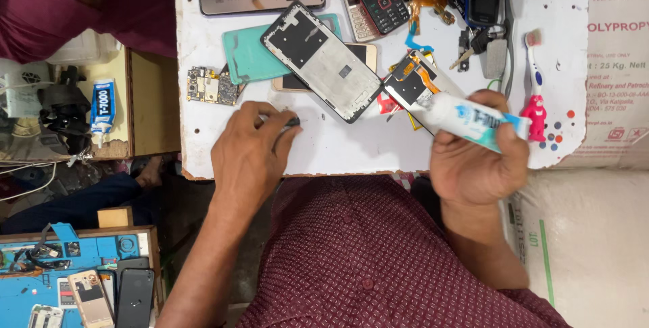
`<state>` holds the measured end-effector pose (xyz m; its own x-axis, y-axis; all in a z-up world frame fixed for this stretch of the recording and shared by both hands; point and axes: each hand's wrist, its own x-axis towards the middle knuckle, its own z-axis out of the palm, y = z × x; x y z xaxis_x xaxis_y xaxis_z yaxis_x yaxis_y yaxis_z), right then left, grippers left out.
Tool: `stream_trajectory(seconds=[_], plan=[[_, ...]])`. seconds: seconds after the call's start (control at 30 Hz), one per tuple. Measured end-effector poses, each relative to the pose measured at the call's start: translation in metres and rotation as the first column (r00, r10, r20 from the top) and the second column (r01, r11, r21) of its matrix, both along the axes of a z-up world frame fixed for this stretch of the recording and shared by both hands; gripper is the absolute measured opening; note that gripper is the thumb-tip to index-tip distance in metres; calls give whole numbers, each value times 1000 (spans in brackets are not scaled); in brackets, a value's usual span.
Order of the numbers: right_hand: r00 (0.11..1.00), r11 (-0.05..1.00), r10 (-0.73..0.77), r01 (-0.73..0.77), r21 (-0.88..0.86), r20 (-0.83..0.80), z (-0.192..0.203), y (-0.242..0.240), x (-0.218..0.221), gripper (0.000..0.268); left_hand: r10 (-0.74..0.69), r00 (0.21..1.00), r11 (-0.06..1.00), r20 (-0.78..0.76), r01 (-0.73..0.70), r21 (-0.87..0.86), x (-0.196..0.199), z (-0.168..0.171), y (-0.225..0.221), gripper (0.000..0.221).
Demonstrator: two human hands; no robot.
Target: The person applies adhesive from a tube labeled T-7000 along the inner edges of a disassembled smartphone frame. The person holds the frame with one hand and squeezes the tube with the other, moving around the perimeter to deposit a continuous bead of adhesive.
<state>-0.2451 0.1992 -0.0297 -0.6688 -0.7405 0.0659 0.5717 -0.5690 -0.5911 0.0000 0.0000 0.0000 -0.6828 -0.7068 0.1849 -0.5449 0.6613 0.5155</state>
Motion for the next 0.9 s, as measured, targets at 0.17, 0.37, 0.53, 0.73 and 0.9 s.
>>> stream_trajectory(seconds=[0.17,0.37,0.53,0.73,0.9], plan=[[997,995,75,-75,70,3,-2,-8,29,47,19,994,1000,-112,-19,1,-4,2,-6,30],[993,988,116,-114,101,-17,3,-22,41,49,-14,941,988,-339,66,142,-9,15,-2,33],[988,982,154,-150,114,-30,5,-26,49,49,-55,825,925,-562,254,282,-21,23,15,32],[981,973,184,-173,155,-58,6,-25,55,49,-50,805,897,-592,297,328,-27,24,16,21],[958,965,252,-237,115,-138,3,-18,51,42,-126,770,848,-625,410,335,-15,15,14,9]])
